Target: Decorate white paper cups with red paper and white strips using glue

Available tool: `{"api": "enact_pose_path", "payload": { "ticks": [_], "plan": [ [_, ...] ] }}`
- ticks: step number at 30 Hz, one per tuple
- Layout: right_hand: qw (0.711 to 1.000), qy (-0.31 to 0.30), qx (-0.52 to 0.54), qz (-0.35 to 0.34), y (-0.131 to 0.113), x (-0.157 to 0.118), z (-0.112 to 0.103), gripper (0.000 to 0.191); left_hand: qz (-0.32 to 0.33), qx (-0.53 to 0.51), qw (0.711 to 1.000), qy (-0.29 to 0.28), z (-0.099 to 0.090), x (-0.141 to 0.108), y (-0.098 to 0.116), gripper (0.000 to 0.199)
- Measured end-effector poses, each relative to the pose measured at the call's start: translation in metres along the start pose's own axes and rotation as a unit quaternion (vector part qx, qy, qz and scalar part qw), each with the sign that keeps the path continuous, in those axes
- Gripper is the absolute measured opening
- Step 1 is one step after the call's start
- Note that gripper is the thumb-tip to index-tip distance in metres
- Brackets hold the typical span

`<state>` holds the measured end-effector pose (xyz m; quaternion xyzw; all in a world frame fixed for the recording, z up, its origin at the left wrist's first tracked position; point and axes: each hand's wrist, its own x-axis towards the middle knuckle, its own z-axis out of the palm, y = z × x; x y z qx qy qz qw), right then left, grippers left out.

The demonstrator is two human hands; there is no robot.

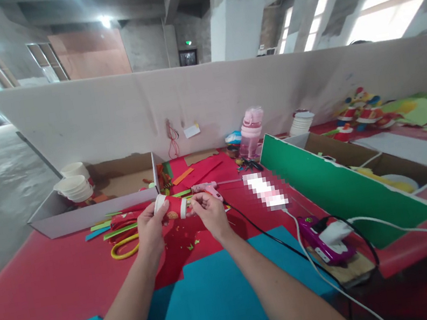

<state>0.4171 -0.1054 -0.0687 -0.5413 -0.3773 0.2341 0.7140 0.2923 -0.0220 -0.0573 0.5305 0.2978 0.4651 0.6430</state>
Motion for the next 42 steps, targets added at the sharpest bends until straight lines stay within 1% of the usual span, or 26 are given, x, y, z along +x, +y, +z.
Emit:
{"api": "enact_pose_path", "payload": {
  "ticks": [2,3,5,7,8,10,13,15,17,19,21,22,23,25,27,29,31,33,34,35,36,38,40,42],
  "plan": [
    [0.998,-0.010,0.056,0.013,-0.002,0.000,-0.001,0.017,0.001,-0.015,1.000,0.011,-0.004,0.004,-0.001,0.031],
    [0.997,-0.025,0.078,0.015,-0.004,0.000,-0.002,0.017,0.004,-0.022,1.000,0.018,-0.006,0.006,0.000,0.031],
    [0.991,-0.071,0.110,0.015,-0.007,0.000,-0.005,0.014,0.007,-0.037,0.999,0.037,-0.009,0.009,0.003,0.032],
    [0.986,-0.126,0.110,0.012,-0.010,-0.002,-0.007,0.008,0.001,-0.058,0.997,0.047,-0.010,0.010,0.007,0.032],
    [0.984,-0.150,0.093,0.010,-0.011,-0.003,-0.008,0.006,-0.004,-0.072,0.996,0.046,-0.011,0.011,0.009,0.032],
    [0.982,-0.186,0.031,0.007,-0.012,-0.006,-0.008,0.012,-0.020,-0.104,0.994,0.033,-0.012,0.011,0.012,0.031],
    [0.972,-0.216,-0.088,-0.037,-0.010,-0.010,-0.006,0.015,-0.069,-0.157,0.985,-0.006,-0.015,0.013,0.012,0.029],
    [0.964,-0.221,-0.128,-0.070,-0.008,-0.010,-0.005,0.013,-0.091,-0.180,0.979,-0.031,-0.016,0.014,0.011,0.027],
    [0.966,-0.216,-0.127,-0.070,-0.004,-0.008,-0.005,0.010,-0.085,-0.189,0.977,-0.045,-0.018,0.014,0.012,0.025],
    [0.973,-0.193,-0.122,-0.042,0.001,-0.004,-0.006,0.009,-0.061,-0.189,0.979,-0.052,-0.019,0.013,0.013,0.022],
    [0.982,-0.157,-0.102,-0.002,0.004,0.000,-0.007,0.013,-0.039,-0.182,0.981,-0.062,-0.020,0.013,0.014,0.019],
    [0.988,-0.136,-0.074,0.021,0.005,0.001,-0.007,0.017,-0.027,-0.176,0.982,-0.066,-0.021,0.012,0.014,0.018],
    [0.991,-0.120,-0.032,0.043,0.004,0.002,-0.007,0.022,-0.014,-0.167,0.983,-0.072,-0.020,0.012,0.013,0.017],
    [0.989,-0.108,0.069,0.070,0.002,0.001,-0.005,0.032,0.006,-0.141,0.986,-0.089,-0.017,0.009,0.011,0.017],
    [0.980,-0.114,0.142,0.077,-0.002,-0.001,-0.003,0.045,0.007,-0.110,0.987,-0.118,-0.012,0.005,0.005,0.019],
    [0.974,-0.114,0.183,0.074,-0.005,-0.003,-0.001,0.058,-0.005,-0.081,0.986,-0.147,-0.006,0.000,-0.001,0.022],
    [0.974,-0.091,0.200,0.060,-0.005,-0.003,-0.002,0.058,-0.010,-0.053,0.984,-0.168,-0.002,-0.003,-0.007,0.024],
    [0.978,-0.063,0.196,0.038,-0.005,-0.001,-0.004,0.053,-0.010,-0.019,0.982,-0.186,0.000,-0.002,-0.010,0.026],
    [0.980,-0.051,0.189,0.028,-0.005,0.001,-0.006,0.050,-0.006,0.000,0.983,-0.186,-0.001,-0.001,-0.009,0.026],
    [0.983,-0.043,0.179,0.019,-0.005,0.002,-0.008,0.048,0.007,0.022,0.984,-0.174,-0.003,0.001,-0.007,0.026],
    [0.985,-0.041,0.165,0.012,-0.005,0.004,-0.009,0.047,0.029,0.051,0.987,-0.150,-0.005,0.003,-0.005,0.026],
    [0.991,-0.051,0.123,-0.005,-0.005,0.005,-0.011,0.046,0.101,0.135,0.982,-0.083,-0.010,0.007,0.002,0.024],
    [0.995,-0.076,0.059,-0.036,-0.004,0.005,-0.012,0.046,0.182,0.233,0.955,-0.032,-0.012,0.007,0.008,0.021],
    [0.992,-0.107,-0.008,-0.072,-0.002,0.003,-0.011,0.046,0.236,0.297,0.925,-0.027,-0.010,0.004,0.013,0.019]
  ]
}}
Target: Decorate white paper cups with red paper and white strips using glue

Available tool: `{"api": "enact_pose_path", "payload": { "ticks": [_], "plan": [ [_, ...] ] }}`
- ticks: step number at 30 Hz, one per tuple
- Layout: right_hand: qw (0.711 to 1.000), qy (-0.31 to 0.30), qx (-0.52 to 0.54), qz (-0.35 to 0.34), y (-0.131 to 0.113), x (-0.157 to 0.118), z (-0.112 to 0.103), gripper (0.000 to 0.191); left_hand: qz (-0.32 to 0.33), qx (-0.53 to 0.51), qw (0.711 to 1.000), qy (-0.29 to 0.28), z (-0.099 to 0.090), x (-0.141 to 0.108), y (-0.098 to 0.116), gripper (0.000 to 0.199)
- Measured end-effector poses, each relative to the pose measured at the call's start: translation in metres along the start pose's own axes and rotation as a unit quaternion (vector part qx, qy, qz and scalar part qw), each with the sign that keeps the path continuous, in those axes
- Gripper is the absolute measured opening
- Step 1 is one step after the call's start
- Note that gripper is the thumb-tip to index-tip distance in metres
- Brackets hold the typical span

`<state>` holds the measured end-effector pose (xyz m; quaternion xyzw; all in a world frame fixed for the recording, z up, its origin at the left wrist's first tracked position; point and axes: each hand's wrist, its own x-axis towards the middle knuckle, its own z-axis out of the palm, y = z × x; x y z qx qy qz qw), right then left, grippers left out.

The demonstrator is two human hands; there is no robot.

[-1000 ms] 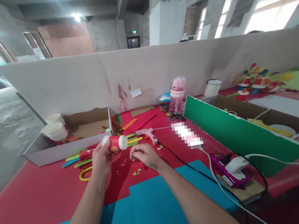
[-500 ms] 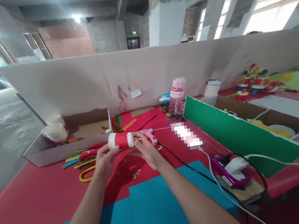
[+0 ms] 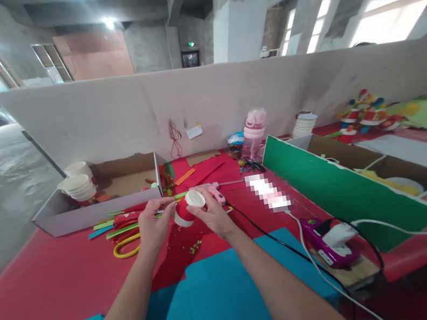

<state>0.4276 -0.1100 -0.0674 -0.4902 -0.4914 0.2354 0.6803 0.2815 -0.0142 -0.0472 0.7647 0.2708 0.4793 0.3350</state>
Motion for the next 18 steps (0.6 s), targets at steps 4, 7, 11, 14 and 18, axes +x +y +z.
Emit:
{"api": "enact_pose_path", "payload": {
  "ticks": [4,7,11,14,18],
  "plan": [
    [0.995,-0.042,-0.082,-0.030,0.0039,-0.0036,0.0028,0.045,0.041,-0.015,0.998,-0.039,0.0049,-0.0043,0.0097,0.015],
    [0.992,-0.055,-0.112,-0.037,0.0033,-0.0043,0.0029,0.041,0.032,-0.049,0.997,-0.057,0.0069,-0.0047,0.0097,0.013],
    [0.985,-0.071,-0.144,-0.064,0.0000,-0.0040,0.0004,0.044,0.022,-0.065,0.995,-0.077,0.0045,-0.0023,0.0036,0.012],
    [0.979,-0.082,-0.171,-0.078,-0.0008,-0.0042,-0.0026,0.045,0.039,-0.054,0.994,-0.086,0.0032,-0.0015,0.0011,0.012],
    [0.976,-0.086,-0.184,-0.083,0.0009,-0.0046,-0.0043,0.046,0.081,-0.015,0.993,-0.080,0.0056,-0.0034,0.0030,0.012]
  ]
}}
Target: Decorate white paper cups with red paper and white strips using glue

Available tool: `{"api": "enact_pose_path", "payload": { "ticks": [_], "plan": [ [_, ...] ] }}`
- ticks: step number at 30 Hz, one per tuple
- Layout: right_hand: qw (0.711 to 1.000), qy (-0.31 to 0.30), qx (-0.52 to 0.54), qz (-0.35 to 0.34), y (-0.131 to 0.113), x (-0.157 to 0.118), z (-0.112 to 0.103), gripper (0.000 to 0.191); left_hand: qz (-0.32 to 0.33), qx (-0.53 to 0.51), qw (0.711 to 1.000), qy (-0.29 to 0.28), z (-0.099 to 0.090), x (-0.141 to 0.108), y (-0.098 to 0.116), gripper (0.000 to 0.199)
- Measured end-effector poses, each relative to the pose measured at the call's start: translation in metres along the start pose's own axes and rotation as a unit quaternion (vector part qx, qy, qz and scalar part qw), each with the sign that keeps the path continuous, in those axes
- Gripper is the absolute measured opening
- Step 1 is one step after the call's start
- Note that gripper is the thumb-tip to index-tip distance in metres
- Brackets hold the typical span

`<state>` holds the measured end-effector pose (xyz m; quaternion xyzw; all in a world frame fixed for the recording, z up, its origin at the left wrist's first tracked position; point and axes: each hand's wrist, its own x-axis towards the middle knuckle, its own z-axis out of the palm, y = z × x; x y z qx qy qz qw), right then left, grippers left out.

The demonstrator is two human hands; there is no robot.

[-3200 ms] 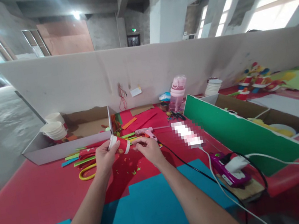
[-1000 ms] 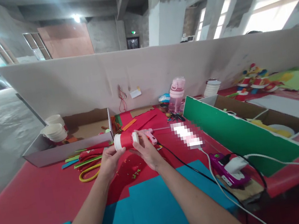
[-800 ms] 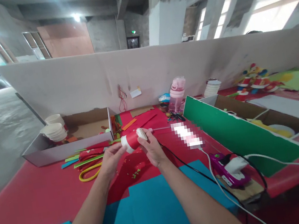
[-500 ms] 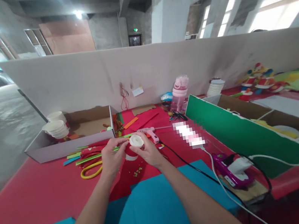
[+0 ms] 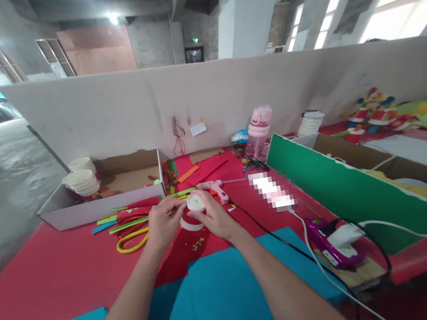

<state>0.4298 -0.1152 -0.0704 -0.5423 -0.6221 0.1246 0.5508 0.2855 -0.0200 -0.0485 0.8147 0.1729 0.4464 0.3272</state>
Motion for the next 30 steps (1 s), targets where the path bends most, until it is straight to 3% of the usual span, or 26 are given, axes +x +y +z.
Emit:
{"api": "enact_pose_path", "payload": {
  "ticks": [6,9,14,17,23,26,30],
  "plan": [
    [1.000,0.019,0.010,0.013,-0.002,0.000,0.004,0.046,0.022,0.050,0.998,0.030,0.004,-0.003,0.006,0.011],
    [1.000,0.024,0.012,0.008,-0.003,0.000,0.005,0.045,-0.022,0.023,0.999,0.039,0.002,-0.002,0.004,0.011],
    [1.000,0.031,-0.003,-0.005,-0.002,0.000,0.003,0.045,-0.084,-0.066,0.994,0.003,0.001,0.001,-0.005,0.015],
    [0.999,0.036,-0.015,-0.008,-0.003,0.000,0.003,0.045,-0.067,-0.062,0.996,0.009,0.002,0.001,-0.004,0.013],
    [0.999,0.037,-0.018,-0.003,-0.002,-0.001,0.005,0.044,-0.005,0.046,0.998,0.036,0.007,-0.003,0.007,0.009],
    [0.999,0.038,-0.002,-0.004,-0.004,0.000,0.005,0.044,-0.041,0.042,0.997,0.050,0.007,-0.003,0.008,0.008],
    [0.999,0.046,0.011,0.003,-0.009,0.001,0.003,0.044,-0.122,-0.053,0.990,0.051,0.005,-0.002,0.002,0.013]
  ]
}}
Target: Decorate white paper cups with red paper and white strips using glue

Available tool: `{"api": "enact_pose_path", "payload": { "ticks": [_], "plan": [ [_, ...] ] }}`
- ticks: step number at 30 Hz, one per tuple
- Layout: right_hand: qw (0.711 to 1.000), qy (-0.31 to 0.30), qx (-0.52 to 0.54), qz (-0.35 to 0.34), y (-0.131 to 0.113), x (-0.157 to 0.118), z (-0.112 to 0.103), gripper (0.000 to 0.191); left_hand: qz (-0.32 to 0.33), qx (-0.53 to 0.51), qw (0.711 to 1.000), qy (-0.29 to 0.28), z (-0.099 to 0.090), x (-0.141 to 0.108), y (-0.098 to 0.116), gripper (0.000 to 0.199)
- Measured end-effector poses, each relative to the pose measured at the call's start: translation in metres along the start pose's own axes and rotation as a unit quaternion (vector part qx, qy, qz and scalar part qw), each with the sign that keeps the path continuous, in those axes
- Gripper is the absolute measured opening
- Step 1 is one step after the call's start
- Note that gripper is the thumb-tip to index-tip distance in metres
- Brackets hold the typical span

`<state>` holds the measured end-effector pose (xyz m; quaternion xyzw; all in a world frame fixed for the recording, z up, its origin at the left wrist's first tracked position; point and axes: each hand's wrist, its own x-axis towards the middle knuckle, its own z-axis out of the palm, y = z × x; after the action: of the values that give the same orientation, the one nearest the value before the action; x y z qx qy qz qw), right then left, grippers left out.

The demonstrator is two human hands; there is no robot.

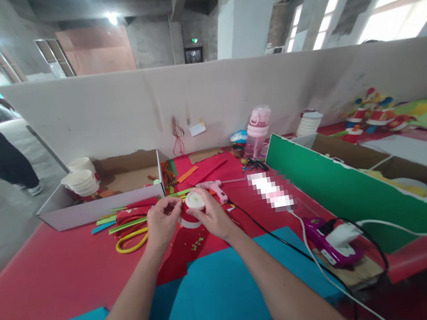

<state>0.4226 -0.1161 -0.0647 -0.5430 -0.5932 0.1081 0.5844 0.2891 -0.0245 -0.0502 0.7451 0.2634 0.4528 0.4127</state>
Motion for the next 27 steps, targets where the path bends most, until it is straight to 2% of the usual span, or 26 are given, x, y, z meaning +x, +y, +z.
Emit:
{"api": "enact_pose_path", "payload": {
  "ticks": [2,4,11,17,23,27],
  "plan": [
    [1.000,0.003,-0.003,0.003,-0.001,0.000,-0.001,0.043,-0.024,-0.033,0.999,-0.023,-0.002,0.002,-0.004,0.017],
    [1.000,0.001,-0.007,0.002,-0.001,0.000,-0.002,0.043,-0.021,-0.035,0.998,-0.040,-0.004,0.004,-0.006,0.017],
    [0.999,-0.033,-0.014,-0.018,0.005,0.000,-0.005,0.046,0.057,0.008,0.997,-0.046,-0.004,0.003,-0.002,0.009],
    [1.000,-0.022,-0.001,-0.006,0.005,-0.001,-0.002,0.043,0.109,0.084,0.990,-0.018,0.002,-0.003,0.004,0.009],
    [1.000,-0.014,0.012,-0.007,0.006,0.000,-0.001,0.043,0.084,0.091,0.992,0.001,0.003,-0.005,0.007,0.008],
    [1.000,-0.015,0.016,-0.006,0.008,0.000,-0.001,0.044,0.042,0.058,0.997,0.005,0.005,-0.005,0.003,0.010]
  ]
}}
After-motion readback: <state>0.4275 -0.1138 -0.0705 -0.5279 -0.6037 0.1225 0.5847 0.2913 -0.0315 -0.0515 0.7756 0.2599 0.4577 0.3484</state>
